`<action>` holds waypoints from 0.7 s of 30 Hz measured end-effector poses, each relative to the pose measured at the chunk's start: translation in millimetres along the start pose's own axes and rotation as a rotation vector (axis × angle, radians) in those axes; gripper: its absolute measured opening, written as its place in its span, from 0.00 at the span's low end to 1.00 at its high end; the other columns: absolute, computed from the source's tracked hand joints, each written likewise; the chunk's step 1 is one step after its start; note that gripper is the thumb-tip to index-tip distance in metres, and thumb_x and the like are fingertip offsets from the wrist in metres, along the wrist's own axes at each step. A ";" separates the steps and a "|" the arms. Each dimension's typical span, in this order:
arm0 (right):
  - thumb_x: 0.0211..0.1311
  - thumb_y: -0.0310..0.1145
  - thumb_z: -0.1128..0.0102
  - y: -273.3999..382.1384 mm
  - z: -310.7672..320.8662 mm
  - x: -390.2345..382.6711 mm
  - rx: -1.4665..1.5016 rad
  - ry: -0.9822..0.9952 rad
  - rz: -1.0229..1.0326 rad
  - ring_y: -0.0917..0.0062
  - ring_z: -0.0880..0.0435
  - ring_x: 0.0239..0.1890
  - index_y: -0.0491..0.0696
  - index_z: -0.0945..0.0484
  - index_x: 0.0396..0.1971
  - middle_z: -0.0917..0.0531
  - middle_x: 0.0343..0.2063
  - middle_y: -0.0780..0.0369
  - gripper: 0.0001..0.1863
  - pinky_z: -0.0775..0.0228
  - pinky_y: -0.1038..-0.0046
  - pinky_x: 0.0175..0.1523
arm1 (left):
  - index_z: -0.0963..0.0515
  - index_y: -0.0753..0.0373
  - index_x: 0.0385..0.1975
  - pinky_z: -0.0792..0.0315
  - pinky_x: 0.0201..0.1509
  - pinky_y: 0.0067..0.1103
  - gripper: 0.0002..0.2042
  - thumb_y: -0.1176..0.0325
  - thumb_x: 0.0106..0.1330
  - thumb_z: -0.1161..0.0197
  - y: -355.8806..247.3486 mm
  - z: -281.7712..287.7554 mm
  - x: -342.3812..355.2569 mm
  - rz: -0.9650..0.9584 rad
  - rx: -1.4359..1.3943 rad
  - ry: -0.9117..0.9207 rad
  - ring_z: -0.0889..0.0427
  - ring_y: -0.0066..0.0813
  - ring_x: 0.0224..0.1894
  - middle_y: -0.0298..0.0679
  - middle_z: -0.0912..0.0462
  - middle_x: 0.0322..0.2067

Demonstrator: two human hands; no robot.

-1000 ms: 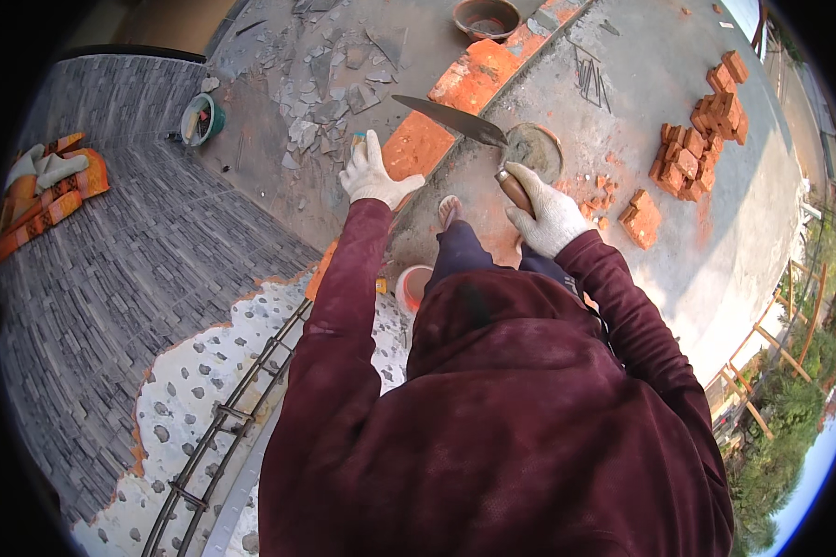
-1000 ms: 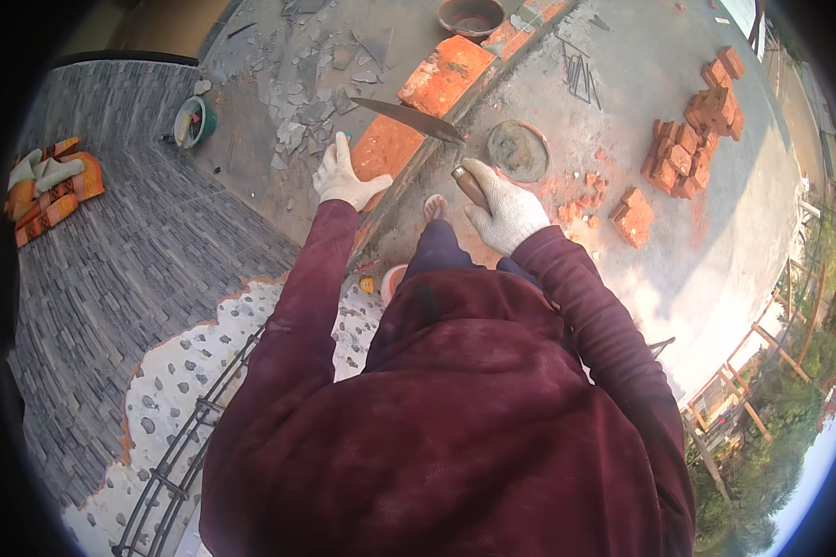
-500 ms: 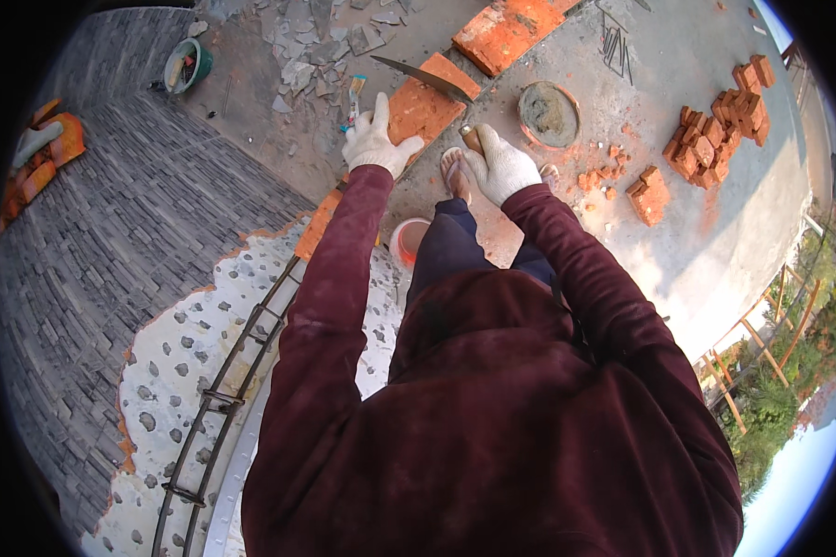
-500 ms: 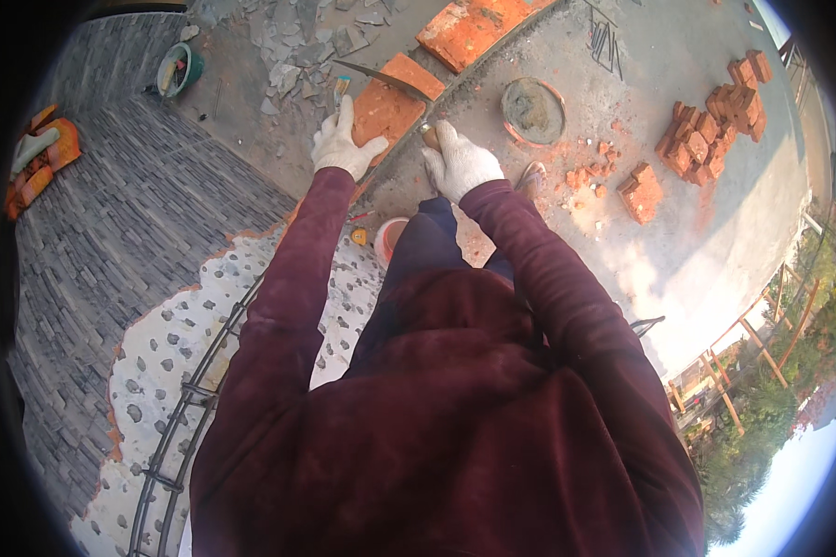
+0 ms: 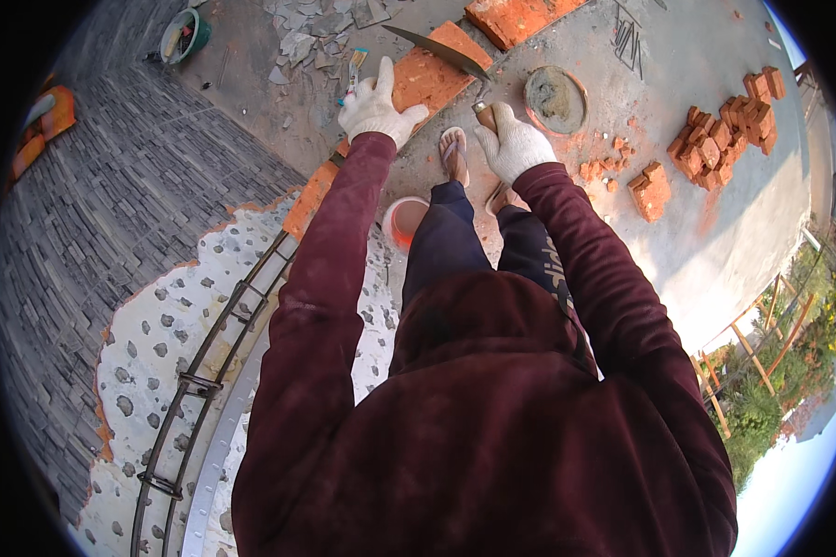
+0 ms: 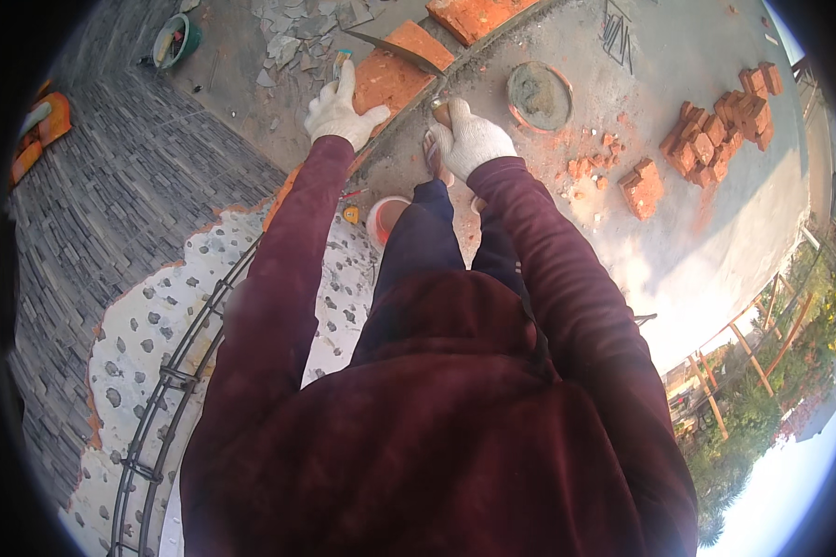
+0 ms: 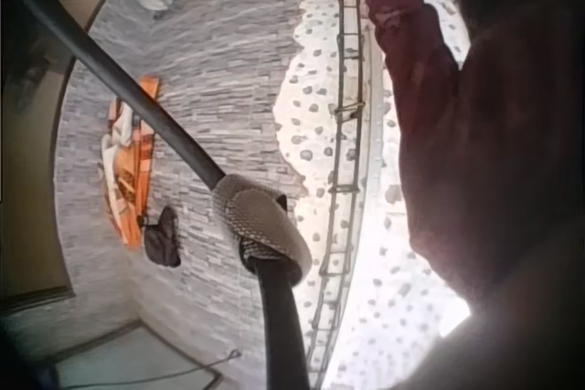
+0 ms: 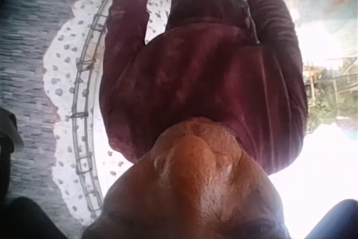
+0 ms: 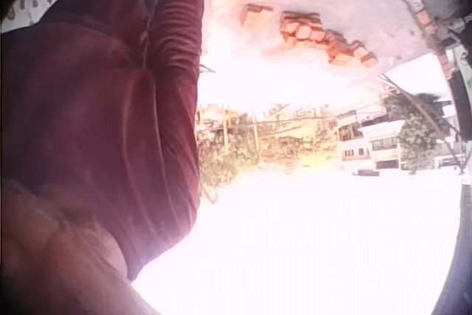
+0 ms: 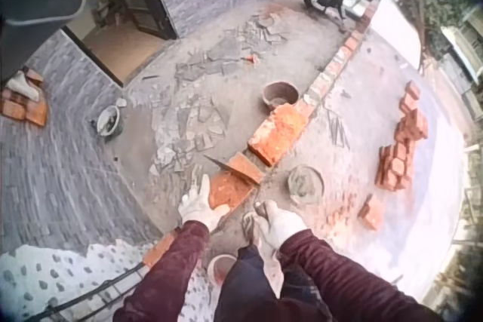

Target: The person scoops mortar from a bucket with a trowel, spreads it on a brick, and places the brick onto a partially built wall. The person repeats this process, adding bricks to the wall and tapping them into place.

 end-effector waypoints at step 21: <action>0.73 0.42 0.45 5.8 -27.9 -15.1 0.165 -0.184 0.217 0.53 0.10 0.35 0.43 0.35 0.54 0.15 0.39 0.46 0.20 0.17 0.57 0.37 | 0.52 0.42 0.80 0.39 0.74 0.43 0.55 0.40 0.54 0.27 6.3 -7.7 3.8 0.030 -0.018 -0.052 0.36 0.54 0.71 0.49 0.35 0.71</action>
Point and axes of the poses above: each hand's wrist, its own x-axis towards the middle knuckle, its own z-axis out of the back of the hand, y = z × x, the point moved 5 cm from there along x, towards the middle knuckle
